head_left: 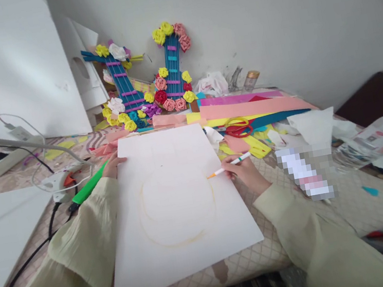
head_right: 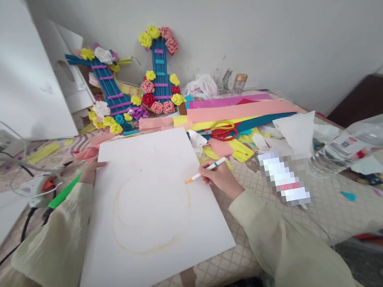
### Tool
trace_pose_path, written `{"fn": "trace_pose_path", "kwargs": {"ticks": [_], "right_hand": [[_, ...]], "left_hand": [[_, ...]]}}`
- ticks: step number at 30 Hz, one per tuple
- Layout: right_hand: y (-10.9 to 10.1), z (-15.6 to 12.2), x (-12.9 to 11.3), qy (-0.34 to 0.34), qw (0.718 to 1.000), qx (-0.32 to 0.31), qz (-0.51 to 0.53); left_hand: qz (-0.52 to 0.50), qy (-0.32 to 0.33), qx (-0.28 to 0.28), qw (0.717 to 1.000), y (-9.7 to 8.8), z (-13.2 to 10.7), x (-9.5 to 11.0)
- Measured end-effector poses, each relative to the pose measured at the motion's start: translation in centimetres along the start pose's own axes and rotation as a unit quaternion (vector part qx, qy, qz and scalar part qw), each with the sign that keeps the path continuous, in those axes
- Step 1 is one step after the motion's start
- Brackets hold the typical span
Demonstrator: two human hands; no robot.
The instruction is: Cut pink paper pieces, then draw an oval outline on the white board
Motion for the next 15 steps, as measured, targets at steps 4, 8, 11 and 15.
{"fn": "trace_pose_path", "kwargs": {"ticks": [4, 8, 11, 15], "right_hand": [[0.1, -0.2, -0.1, -0.001, 1.000, -0.008, -0.006], [0.0, -0.4, -0.1, 0.004, 1.000, -0.029, -0.010], [0.0, -0.4, -0.1, 0.004, 0.999, -0.032, -0.008], [-0.1, -0.6, 0.0, 0.012, 0.999, -0.041, -0.011]], "left_hand": [[-0.008, -0.012, -0.006, 1.000, -0.1, 0.2, -0.3], [-0.028, -0.034, -0.013, 0.999, -0.1, 0.3, -0.7], [-0.044, -0.054, -0.011, 0.998, -0.1, 0.6, -0.9], [-0.059, -0.075, -0.017, 0.995, -0.1, 0.8, -1.2]]}}
Point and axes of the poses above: each hand's wrist, its own z-axis towards the middle knuckle, its own y-axis out of the palm, x = y × z, the point moved 3 cm from there along z, towards the middle knuckle, and after that the axes turned 9 degrees about z, right-handed, at the moved point
